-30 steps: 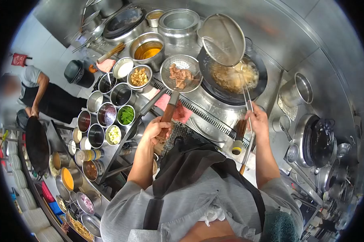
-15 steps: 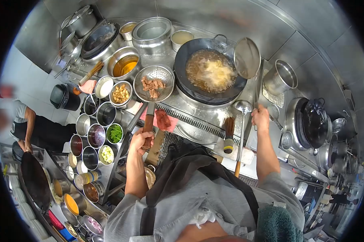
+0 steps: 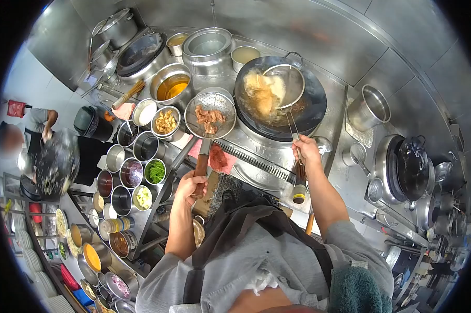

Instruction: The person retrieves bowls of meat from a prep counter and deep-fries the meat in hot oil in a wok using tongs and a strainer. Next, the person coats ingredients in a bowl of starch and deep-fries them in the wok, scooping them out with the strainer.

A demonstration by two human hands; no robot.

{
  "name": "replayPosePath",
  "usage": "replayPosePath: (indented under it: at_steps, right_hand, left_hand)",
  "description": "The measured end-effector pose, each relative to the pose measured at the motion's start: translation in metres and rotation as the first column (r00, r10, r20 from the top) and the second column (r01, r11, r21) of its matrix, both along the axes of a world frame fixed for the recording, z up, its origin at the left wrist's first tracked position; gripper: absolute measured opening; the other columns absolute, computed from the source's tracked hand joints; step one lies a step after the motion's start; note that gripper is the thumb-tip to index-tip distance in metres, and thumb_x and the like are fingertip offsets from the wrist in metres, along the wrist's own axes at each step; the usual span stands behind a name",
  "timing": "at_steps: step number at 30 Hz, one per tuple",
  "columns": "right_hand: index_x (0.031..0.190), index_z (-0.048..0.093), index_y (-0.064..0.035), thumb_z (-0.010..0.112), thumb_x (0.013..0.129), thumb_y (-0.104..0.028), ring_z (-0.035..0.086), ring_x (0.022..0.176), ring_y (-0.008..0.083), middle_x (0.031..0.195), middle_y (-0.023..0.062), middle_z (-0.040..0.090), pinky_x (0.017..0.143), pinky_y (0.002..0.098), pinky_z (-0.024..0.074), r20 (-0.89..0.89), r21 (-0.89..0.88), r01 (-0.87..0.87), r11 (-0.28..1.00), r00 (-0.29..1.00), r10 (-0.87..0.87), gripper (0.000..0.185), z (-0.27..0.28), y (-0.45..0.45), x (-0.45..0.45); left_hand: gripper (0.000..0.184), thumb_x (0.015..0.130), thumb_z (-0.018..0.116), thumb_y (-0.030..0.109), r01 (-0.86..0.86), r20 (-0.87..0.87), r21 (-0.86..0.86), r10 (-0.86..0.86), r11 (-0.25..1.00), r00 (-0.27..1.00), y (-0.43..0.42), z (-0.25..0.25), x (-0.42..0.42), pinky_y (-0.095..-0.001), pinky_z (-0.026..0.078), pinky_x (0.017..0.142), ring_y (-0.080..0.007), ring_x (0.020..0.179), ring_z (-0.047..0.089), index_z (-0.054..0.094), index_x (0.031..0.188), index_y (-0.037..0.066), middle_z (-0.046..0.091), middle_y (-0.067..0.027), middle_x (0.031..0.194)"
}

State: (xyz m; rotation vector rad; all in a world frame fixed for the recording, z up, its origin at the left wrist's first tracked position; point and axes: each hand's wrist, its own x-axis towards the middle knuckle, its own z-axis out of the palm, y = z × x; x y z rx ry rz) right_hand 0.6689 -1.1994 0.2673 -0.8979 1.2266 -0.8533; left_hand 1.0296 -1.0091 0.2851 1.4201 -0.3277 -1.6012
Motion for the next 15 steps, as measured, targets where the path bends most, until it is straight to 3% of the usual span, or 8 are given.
replayPosePath:
  at_steps: [3, 5, 13, 15]
  right_hand:
    - [0.084, 0.052, -0.0023, 0.052, 0.086, -0.004, 0.049, 0.042, 0.0140, 0.062, 0.0053, 0.054, 0.034, 0.0275, 0.0371, 0.005, -0.023, 0.004, 1.000, 1.000, -0.004, 0.003, -0.003, -0.004, -0.001]
    - [0.122, 0.045, 0.0102, 0.055, 0.085, -0.004, 0.048, 0.042, 0.0155, 0.062, 0.0057, 0.054, 0.036, 0.0297, 0.0376, 0.002, 0.002, -0.056, 0.998, 0.998, 0.056, 0.041, -0.001, -0.003, -0.006]
    - [0.118, 0.050, 0.0100, 0.053, 0.083, -0.002, 0.049, 0.041, 0.0160, 0.063, 0.0064, 0.055, 0.034, 0.0290, 0.0378, -0.087, -0.087, -0.093, 0.992, 0.993, 0.086, 0.037, 0.015, 0.024, -0.033]
    - [0.114, 0.055, 0.0035, 0.054, 0.085, -0.004, 0.048, 0.041, 0.0142, 0.062, 0.0051, 0.055, 0.032, 0.0275, 0.0358, -0.134, -0.097, -0.119, 0.988, 0.985, 0.106, 0.031, 0.016, 0.029, -0.042]
  left_hand:
    - [0.029, 0.076, 0.060, 0.004, -0.013, -0.003, 0.000, 0.013, 1.000, 1.000, 0.004, 0.004, -0.003, -0.0280, 0.042, 0.040, -0.0158, 0.046, 0.052, 0.047, 0.102, 0.002, 0.054, -0.0060, 0.067]
    - [0.030, 0.076, 0.060, 0.004, -0.004, -0.008, -0.004, 0.004, 1.000, 1.000, 0.006, 0.004, -0.003, -0.0279, 0.042, 0.040, -0.0158, 0.046, 0.052, 0.047, 0.103, 0.002, 0.054, -0.0062, 0.067]
    - [0.028, 0.076, 0.060, 0.003, -0.001, -0.013, -0.017, 0.001, 1.000, 1.000, 0.009, -0.002, -0.002, -0.0277, 0.042, 0.040, -0.0158, 0.046, 0.053, 0.046, 0.101, 0.002, 0.054, -0.0063, 0.067]
    - [0.028, 0.076, 0.060, 0.003, 0.000, -0.014, -0.014, 0.000, 1.000, 1.000, 0.008, -0.002, -0.002, -0.0278, 0.042, 0.040, -0.0160, 0.046, 0.053, 0.046, 0.101, 0.002, 0.054, -0.0065, 0.067]
